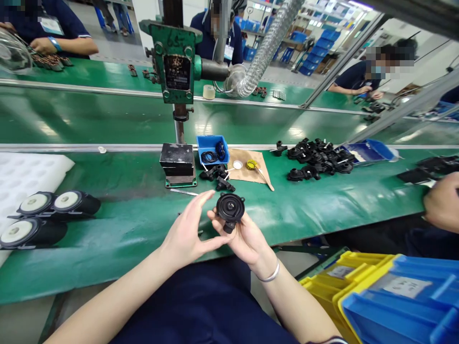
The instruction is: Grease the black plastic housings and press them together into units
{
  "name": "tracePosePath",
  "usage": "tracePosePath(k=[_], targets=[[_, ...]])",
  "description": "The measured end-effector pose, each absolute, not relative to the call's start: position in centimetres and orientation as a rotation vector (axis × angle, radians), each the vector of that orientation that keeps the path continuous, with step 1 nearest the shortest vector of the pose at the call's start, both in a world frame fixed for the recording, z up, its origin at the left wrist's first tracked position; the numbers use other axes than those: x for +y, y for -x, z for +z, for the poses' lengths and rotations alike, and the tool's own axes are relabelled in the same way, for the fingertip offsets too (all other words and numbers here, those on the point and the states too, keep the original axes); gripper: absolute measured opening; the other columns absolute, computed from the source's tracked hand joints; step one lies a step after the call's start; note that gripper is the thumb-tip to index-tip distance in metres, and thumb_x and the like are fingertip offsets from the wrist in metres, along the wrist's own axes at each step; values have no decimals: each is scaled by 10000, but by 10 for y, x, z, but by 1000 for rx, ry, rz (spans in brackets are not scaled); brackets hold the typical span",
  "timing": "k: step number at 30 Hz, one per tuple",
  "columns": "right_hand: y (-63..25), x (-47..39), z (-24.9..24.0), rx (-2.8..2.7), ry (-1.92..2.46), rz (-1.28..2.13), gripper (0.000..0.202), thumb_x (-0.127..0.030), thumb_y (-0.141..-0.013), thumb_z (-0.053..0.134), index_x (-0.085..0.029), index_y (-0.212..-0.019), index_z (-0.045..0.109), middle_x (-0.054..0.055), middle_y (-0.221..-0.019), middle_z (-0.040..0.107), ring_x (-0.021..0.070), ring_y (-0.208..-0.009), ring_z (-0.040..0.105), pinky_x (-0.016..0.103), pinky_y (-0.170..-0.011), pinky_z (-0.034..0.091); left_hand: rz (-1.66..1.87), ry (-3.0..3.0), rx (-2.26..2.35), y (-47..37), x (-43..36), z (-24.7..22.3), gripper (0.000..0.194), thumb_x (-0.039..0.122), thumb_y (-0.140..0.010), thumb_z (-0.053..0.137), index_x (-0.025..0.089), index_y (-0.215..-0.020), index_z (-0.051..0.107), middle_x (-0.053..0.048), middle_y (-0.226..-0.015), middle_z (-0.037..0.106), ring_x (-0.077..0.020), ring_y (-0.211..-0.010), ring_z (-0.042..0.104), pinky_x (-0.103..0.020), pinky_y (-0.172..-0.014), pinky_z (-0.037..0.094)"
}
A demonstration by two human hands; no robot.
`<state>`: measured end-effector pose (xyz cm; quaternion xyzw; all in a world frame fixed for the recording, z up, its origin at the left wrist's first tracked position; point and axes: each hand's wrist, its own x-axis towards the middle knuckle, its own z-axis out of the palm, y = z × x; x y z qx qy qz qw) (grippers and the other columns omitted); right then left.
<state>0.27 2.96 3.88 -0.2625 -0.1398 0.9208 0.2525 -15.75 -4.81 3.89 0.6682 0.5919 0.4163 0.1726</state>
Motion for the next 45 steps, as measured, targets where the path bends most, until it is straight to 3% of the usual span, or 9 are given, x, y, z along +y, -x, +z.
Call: tracePosePath(k=[4, 14, 21, 24, 28, 33, 37, 45], targets=[[0, 42, 45, -441, 814, 2423, 266, -317, -987, 510, -106, -1052, 659, 109, -1043, 737, 177, -993, 732, 287, -900, 617, 1123, -1836, 1771, 189, -60, 29, 907, 507, -765, 769, 244, -1486, 286, -144, -1507, 438, -315, -1418, 417, -523, -1187, 366], [24, 49, 54, -55, 980, 2450, 394, -221, -1046, 262, -78, -1060, 629, 110, -970, 744, 117, -935, 737, 193, -837, 619, 1042, -1758, 1767, 205, -65, 9, 883, 511, -778, 749, 235, -1485, 297, -153, -1511, 430, -324, -1423, 407, -543, -1191, 353], [24, 49, 50, -84, 939, 2468, 348, -209, -1037, 283, -97, -1125, 601, 92, -1026, 736, 93, -986, 722, 188, -893, 603, 985, -1735, 1736, 210, -68, -2, 907, 527, -769, 753, 240, -1490, 284, -158, -1521, 416, -335, -1437, 385, -562, -1189, 354], [27, 50, 46, -270, 963, 2416, 308, -254, -1034, 349, -101, -1098, 610, 92, -1026, 736, 125, -971, 732, 220, -884, 613, 945, -1733, 1705, 215, -74, -7, 923, 515, -773, 753, 248, -1507, 261, -161, -1548, 381, -348, -1455, 358, -583, -1198, 331], [28, 55, 39, -933, 938, 2118, 259, -392, -952, 575, -155, -1046, 623, 85, -1036, 733, 176, -937, 737, 293, -851, 620, 975, -1683, 1640, 222, -84, -18, 917, 453, -779, 767, 263, -1512, 250, -165, -1527, 409, -344, -1431, 400, -577, -1182, 366], [27, 60, 37, -1956, 760, 1412, 182, -315, -858, 717, -185, -963, 642, 77, -1121, 708, 161, -1038, 687, 308, -958, 566, 1186, -1510, 1515, 220, -86, -29, 897, 354, -801, 761, 244, -1517, 233, -166, -1433, 508, -299, -1342, 521, -514, -1144, 442], [34, 57, 41, -2456, 430, 889, 235, -263, -862, 712, -185, -1069, 632, 104, -1169, 692, 184, -1102, 666, 346, -1007, 540, 1239, -1498, 1503, 217, -85, -31, 886, 349, -800, 764, 254, -1514, 248, -150, -1414, 526, -281, -1327, 538, -472, -1127, 471], [49, 46, 51, -2751, 218, 571, 259, -256, -923, 626, -166, -1162, 581, 124, -1176, 671, 198, -1109, 651, 349, -990, 560, 1277, -1475, 1477, 216, -85, -33, 883, 346, -774, 781, 238, -1499, 288, -155, -1410, 540, -300, -1304, 561, -478, -1115, 483]])
